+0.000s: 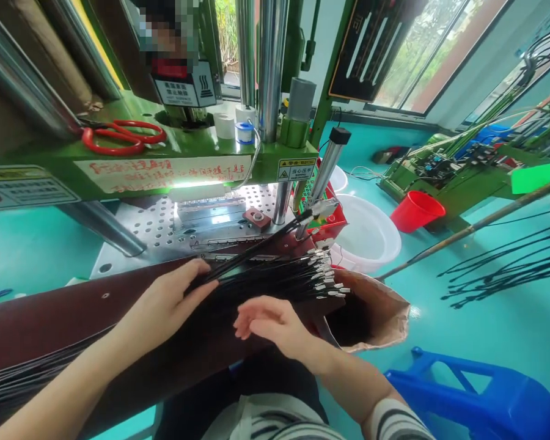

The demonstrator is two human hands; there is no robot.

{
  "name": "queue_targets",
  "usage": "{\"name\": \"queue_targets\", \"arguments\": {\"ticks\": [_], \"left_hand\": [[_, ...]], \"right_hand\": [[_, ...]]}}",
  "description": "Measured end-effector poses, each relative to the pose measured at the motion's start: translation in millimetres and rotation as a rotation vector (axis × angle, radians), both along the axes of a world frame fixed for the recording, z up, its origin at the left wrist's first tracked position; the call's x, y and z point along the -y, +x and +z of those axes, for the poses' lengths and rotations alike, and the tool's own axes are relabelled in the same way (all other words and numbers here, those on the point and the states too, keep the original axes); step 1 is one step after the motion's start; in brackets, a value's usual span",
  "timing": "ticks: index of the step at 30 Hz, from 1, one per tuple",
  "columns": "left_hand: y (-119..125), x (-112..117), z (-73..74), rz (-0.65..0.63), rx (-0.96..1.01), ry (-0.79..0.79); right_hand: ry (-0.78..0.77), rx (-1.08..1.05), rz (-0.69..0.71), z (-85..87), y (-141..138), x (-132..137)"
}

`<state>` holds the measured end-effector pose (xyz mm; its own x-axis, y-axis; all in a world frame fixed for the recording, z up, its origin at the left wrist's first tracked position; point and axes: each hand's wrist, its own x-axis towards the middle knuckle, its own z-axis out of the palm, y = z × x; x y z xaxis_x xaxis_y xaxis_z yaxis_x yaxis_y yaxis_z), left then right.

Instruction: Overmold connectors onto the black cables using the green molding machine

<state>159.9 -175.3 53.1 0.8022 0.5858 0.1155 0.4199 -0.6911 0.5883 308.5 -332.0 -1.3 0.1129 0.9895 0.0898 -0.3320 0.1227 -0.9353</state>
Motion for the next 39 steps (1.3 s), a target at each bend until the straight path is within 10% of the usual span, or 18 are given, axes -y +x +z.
{"name": "queue_targets", "arguments": {"ticks": [4, 10, 18, 29, 39], "left_hand": [[-8, 16, -1.3, -0.032, -0.117, -0.229], [22, 32, -6.9, -0.278, -0.196, -0.513], [89, 30, 16.1, -0.295, -0.023, -0.777], [86, 23, 22.4, -0.293, 0.000, -0.915], [90, 28, 14.0, -0.297, -0.041, -0.947]], "right_hand": [[0.128, -0.374, -0.123, 20.6, 12, -27], [0.136, -0.201, -0.279, 49.0, 40, -26], [0.079, -0.067, -0.450, 29.0, 62, -17], [0.183, -0.186, -0.820, 27.6, 78, -4], [0.149, -0.232, -0.548, 28.7, 79, -1]]}}
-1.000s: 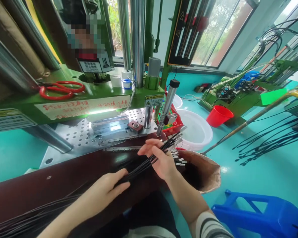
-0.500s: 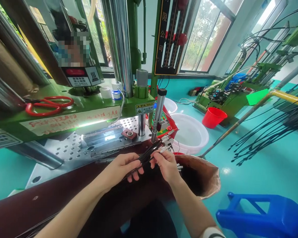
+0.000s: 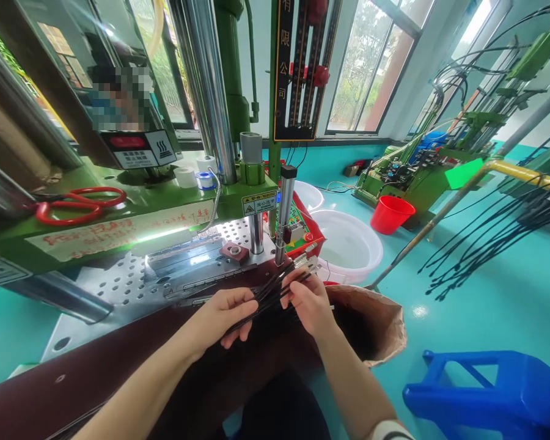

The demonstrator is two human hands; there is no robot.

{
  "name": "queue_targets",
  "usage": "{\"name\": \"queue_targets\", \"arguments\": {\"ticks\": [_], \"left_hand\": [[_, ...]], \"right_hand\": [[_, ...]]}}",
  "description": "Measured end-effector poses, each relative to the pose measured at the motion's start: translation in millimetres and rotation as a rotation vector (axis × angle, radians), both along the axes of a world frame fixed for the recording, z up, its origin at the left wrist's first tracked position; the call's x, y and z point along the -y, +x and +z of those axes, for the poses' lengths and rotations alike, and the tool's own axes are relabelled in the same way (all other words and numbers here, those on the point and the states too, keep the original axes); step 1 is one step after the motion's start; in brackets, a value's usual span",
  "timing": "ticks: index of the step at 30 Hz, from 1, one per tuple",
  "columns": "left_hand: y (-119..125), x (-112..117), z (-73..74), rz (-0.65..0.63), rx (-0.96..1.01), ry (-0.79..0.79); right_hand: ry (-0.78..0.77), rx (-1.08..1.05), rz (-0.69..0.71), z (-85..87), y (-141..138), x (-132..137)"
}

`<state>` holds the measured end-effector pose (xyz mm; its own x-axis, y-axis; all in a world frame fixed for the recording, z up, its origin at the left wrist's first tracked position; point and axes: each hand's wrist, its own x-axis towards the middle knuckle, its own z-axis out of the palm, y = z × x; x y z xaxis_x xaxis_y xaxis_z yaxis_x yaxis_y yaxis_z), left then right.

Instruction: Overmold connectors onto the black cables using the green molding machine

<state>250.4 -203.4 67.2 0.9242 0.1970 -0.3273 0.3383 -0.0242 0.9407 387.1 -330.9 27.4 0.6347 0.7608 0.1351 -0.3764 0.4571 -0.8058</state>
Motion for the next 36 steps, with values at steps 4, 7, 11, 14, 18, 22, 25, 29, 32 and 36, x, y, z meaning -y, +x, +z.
{"name": "queue_targets", "arguments": {"ticks": [4, 7, 11, 14, 18, 22, 25, 29, 32, 36], "left_hand": [[2, 7, -8.1, -0.008, -0.032, 0.079], [1, 11, -10.3, 0.080, 0.005, 0.283], [2, 11, -7.9, 0.138, 0.085, 0.442], [4, 8, -6.2, 0.109, 0.090, 0.423], [6, 4, -11.6, 0.170, 0.051, 0.360], [7, 5, -18.9, 0.176, 0.055, 0.328], [7, 7, -19.0, 0.207, 0.051, 0.303], [8, 7, -14.9, 0.187, 0.018, 0.293], [7, 4, -11.5, 0.150, 0.006, 0.332], [3, 2, -5.6, 0.101, 0.045, 0.429]], "right_hand": [[-0.036, -0.058, 0.046, 4.5, 0, -3], [-0.043, -0.058, 0.031, 4.1, 1, -6], [-0.037, -0.049, -0.019, 1.2, 2, -8], [-0.038, -0.054, -0.012, 0.4, 3, -6], [-0.019, -0.064, -0.019, 1.4, 2, -3], [-0.066, -0.079, -0.112, 1.1, -2, -5], [-0.106, -0.081, -0.158, -0.5, -3, -7], [-0.072, -0.147, -0.138, -2.4, -1, -5], [-0.048, -0.190, -0.126, -2.3, -1, -2], [-0.040, -0.201, -0.152, 0.0, -2, 2]]}}
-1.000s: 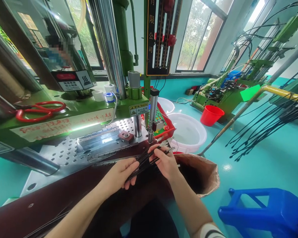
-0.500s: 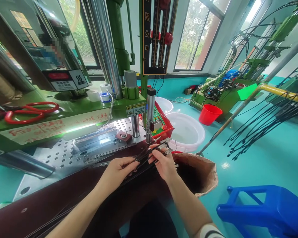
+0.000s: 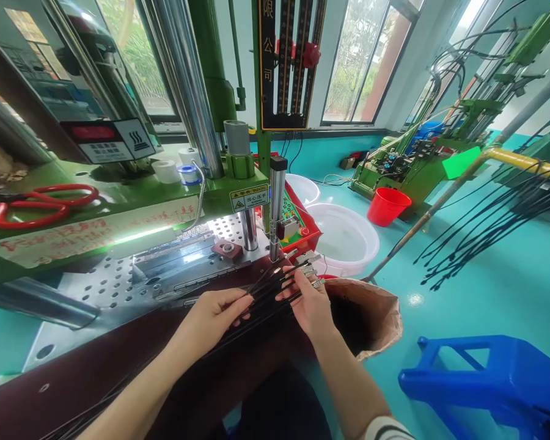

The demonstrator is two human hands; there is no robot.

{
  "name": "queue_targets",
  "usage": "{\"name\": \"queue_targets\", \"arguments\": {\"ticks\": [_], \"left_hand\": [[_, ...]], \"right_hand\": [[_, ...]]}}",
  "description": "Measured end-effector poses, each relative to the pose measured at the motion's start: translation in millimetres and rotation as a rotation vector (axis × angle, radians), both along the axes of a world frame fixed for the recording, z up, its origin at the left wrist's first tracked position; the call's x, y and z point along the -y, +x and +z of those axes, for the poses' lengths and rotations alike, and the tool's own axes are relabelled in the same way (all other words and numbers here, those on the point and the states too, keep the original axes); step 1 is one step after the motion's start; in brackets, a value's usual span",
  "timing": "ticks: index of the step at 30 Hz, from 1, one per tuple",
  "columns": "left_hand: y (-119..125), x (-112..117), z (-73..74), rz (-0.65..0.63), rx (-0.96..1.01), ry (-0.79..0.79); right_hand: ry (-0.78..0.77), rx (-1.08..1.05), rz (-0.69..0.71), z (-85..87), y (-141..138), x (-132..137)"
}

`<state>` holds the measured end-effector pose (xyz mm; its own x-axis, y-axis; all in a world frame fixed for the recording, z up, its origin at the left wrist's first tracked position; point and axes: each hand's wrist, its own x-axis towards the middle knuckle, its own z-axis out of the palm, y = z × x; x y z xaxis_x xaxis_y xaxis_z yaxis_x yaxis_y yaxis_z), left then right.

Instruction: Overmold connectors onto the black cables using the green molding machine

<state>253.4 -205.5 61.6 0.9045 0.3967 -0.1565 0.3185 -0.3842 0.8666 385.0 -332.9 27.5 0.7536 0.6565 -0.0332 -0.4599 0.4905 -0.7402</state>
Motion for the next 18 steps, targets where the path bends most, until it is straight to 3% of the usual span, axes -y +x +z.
{"name": "queue_targets", "arguments": {"ticks": [3, 7, 11, 14, 18], "left_hand": [[-3, 1, 3.2, -0.036, -0.008, 0.048], [-4, 5, -0.3, -0.049, -0.044, -0.037], [1, 11, -5.6, -0.072, 0.061, -0.043], [9, 16, -4.6, -0.032, 0.142, -0.056], [21, 24, -6.9, -0.194, 0.084, -0.098]], "right_hand": [[-0.002, 0.037, -0.015, 2.5, 1, 3], [-0.043, 0.152, -0.074, 5.6, 10, 11], [-0.124, 0.289, -0.057, 4.8, 16, 19], [-0.185, 0.267, -0.028, -1.2, 17, 23], [-0.179, 0.319, 0.013, -4.8, 22, 29]]}}
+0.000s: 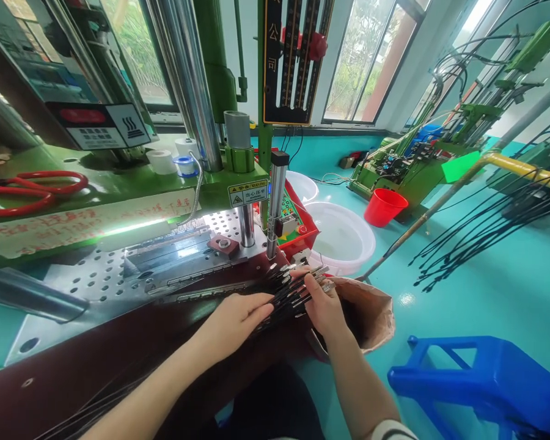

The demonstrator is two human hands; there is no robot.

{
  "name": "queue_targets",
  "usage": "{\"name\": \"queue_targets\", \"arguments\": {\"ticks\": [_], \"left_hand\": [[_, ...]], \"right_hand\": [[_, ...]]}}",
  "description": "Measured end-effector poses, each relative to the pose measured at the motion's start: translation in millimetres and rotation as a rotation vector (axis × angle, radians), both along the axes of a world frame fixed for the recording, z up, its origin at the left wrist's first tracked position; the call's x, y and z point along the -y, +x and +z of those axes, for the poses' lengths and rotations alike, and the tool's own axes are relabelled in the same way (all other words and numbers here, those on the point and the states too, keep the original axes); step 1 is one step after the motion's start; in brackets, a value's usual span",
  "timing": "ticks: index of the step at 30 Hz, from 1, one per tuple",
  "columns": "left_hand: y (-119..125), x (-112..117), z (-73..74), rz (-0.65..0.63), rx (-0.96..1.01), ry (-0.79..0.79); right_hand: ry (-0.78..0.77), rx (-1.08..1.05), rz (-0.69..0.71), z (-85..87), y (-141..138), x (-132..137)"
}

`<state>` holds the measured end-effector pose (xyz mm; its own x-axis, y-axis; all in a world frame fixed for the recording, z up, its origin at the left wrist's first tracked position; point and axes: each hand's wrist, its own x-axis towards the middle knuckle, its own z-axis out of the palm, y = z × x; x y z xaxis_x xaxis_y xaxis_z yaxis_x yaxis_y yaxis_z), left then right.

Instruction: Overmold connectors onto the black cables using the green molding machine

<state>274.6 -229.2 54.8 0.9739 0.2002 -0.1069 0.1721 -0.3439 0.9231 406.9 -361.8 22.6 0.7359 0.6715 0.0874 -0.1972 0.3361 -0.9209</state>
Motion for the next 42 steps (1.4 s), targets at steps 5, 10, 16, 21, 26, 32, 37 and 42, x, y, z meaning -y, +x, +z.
{"name": "queue_targets", "arguments": {"ticks": [5, 10, 16, 21, 26, 32, 37, 42], "left_hand": [[-7, 27, -22.4, -0.260, -0.359, -0.442], [-29, 66, -49.7, 0.064, -0.147, -0.786], [-35, 86, -70.3, 0.345, -0.046, -0.988], [-36, 80, -64.7, 0.444, 0.033, -0.869], [-36, 72, -59.3, 0.512, 0.122, -0.977], [-64, 15, -32.8, 0.844, 0.457, -1.007], [-89, -32, -29.8, 1.001, 0.545, -0.909], [-86, -34, -50.1, 0.944, 0.479, -0.929]], "right_hand": [[-0.001, 0.171, 0.381, 5.9, 0, 5], [-0.177, -0.054, 0.796, -14.1, -32, 1], [-0.056, 0.080, 0.779, -3.7, -29, -24], [-0.321, 0.833, 1.181, 38.8, -30, -48], [-0.327, 1.053, 1.311, 47.2, -39, -71], [-0.848, 1.465, 0.741, 22.1, -7, -118], [-1.076, 1.725, 0.789, 4.8, 4, -132], [-1.100, 1.877, 0.685, 6.7, -7, -134]]}}
